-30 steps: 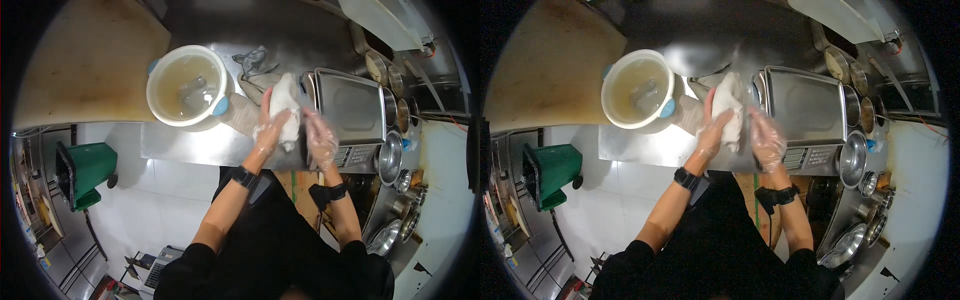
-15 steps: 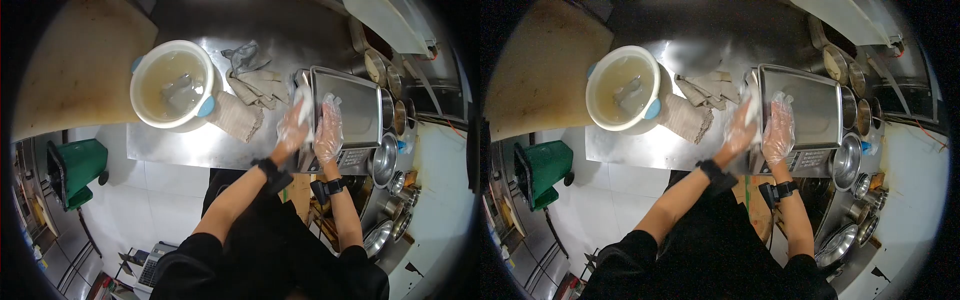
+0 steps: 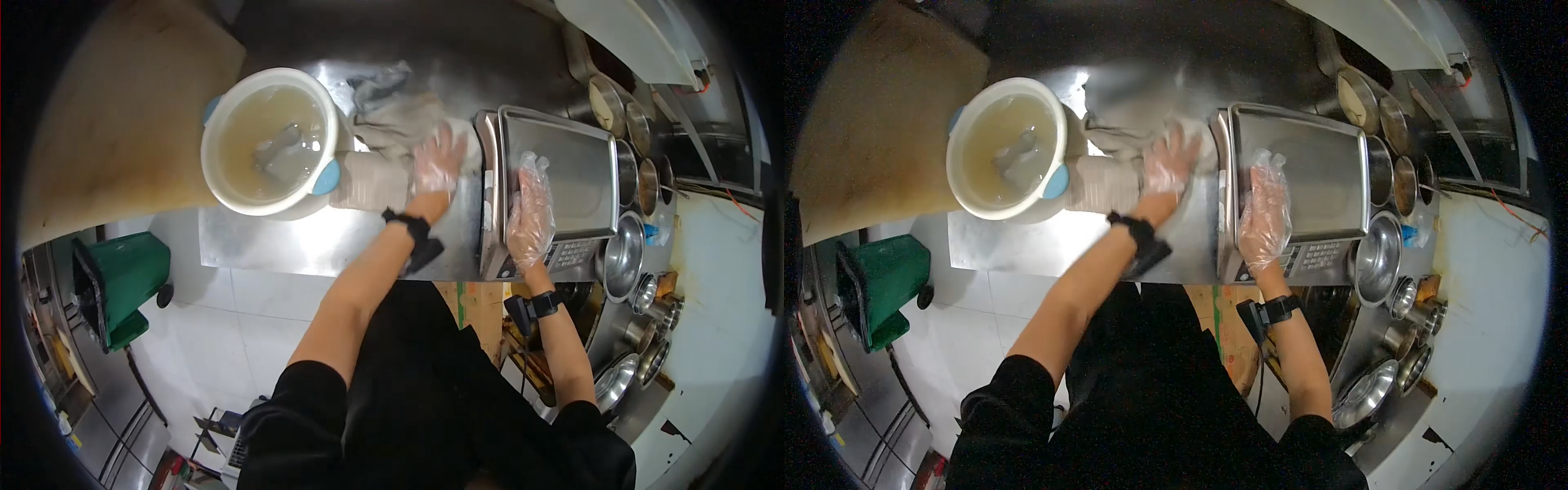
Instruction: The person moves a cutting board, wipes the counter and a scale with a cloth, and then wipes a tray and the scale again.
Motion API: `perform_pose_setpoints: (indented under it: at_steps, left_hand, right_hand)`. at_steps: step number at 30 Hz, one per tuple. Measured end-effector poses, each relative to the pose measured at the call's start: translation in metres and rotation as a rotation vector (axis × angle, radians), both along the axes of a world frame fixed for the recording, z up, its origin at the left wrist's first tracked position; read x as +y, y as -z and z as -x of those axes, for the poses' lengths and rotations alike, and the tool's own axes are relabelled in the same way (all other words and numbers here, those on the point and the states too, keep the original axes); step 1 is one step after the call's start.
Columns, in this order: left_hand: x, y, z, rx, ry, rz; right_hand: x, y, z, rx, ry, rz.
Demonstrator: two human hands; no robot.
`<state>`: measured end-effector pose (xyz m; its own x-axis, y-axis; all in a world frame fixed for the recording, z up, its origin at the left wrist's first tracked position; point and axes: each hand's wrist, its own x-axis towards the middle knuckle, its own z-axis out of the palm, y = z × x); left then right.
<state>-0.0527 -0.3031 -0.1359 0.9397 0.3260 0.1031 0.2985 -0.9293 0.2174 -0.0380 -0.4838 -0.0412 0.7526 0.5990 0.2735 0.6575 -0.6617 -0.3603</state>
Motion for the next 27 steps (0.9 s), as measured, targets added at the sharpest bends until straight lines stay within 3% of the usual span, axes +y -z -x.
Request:
perform_pose_setpoints:
  at_steps: [5,8,10,12,17,20,21,23,24,27]
  left_hand:
    - [0.02,-0.006,-0.051,0.051,-0.083,-0.036]
    - [-0.011,-0.004,-0.024,0.129,-0.006,-0.16]
    - [-0.04,0.005,0.009,0.057,0.097,-0.084]
    - [-0.069,0.011,0.04,0.148,0.229,-0.257]
    - [-0.048,-0.014,0.101,0.096,0.488,0.067]
    - [-0.019,-0.054,0.111,0.48,0.401,0.234]
    - [-0.02,-0.048,0.114,0.289,0.183,0.302]
    - [0.0,-0.072,0.095,-0.108,0.181,0.283]
    - [0.007,-0.084,0.073,-0.426,0.223,0.31]
    - [0.013,-0.139,0.003,-0.336,0.312,0.082]
  right_hand:
    - [-0.002,-0.001,0.0,0.001,-0.004,-0.023]
    - [-0.003,0.004,0.0,-0.008,0.014,-0.043]
    - [-0.005,0.005,0.001,-0.01,0.01,-0.082]
    - [-0.004,0.006,0.0,-0.023,0.012,-0.098]
    - [-0.004,-0.003,0.003,-0.023,0.031,-0.168]
    - [-0.006,0.002,0.001,-0.029,0.076,-0.185]
    - [-0.008,0.003,0.001,-0.035,0.089,-0.196]
    - [-0.01,0.005,0.002,-0.038,0.075,-0.248]
    - [-0.009,0.006,0.002,-0.041,0.084,-0.257]
    - [-0.01,0.009,0.001,-0.065,0.129,-0.286]
